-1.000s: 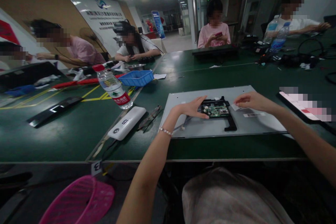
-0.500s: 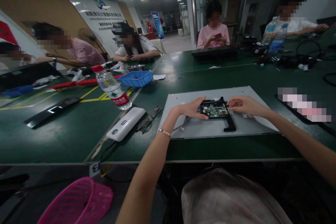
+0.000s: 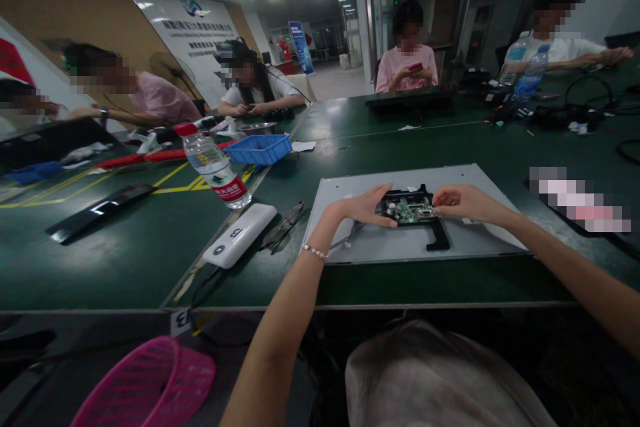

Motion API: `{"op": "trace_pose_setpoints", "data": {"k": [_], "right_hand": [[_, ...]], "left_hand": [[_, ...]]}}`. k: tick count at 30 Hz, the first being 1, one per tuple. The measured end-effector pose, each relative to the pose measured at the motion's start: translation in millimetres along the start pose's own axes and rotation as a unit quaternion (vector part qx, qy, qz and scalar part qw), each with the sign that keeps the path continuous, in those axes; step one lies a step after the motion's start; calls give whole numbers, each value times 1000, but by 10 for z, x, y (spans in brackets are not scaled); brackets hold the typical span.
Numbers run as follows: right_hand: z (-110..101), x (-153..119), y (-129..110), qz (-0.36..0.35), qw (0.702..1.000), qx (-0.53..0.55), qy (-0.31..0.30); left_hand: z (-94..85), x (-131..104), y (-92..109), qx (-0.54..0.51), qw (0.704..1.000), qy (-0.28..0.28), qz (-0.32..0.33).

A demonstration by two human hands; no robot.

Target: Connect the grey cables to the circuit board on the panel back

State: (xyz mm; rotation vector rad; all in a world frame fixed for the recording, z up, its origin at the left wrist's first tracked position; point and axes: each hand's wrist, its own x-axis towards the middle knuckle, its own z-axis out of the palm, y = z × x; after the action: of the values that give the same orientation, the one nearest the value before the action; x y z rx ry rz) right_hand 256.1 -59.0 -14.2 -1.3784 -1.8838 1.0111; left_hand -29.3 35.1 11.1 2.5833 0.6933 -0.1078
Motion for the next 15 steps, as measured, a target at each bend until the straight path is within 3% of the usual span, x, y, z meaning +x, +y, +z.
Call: {"op": "trace_pose_setpoints", "data": {"k": [8,15], "right_hand": [[-33,-40,-25,-4,998,-57,32],[-98,-37,-3,-38,991,-88,95]], "left_hand": [[-95,-68,9,-8,1000,16,-1],[-404,-315,-161,104,971,188,-104]]}}
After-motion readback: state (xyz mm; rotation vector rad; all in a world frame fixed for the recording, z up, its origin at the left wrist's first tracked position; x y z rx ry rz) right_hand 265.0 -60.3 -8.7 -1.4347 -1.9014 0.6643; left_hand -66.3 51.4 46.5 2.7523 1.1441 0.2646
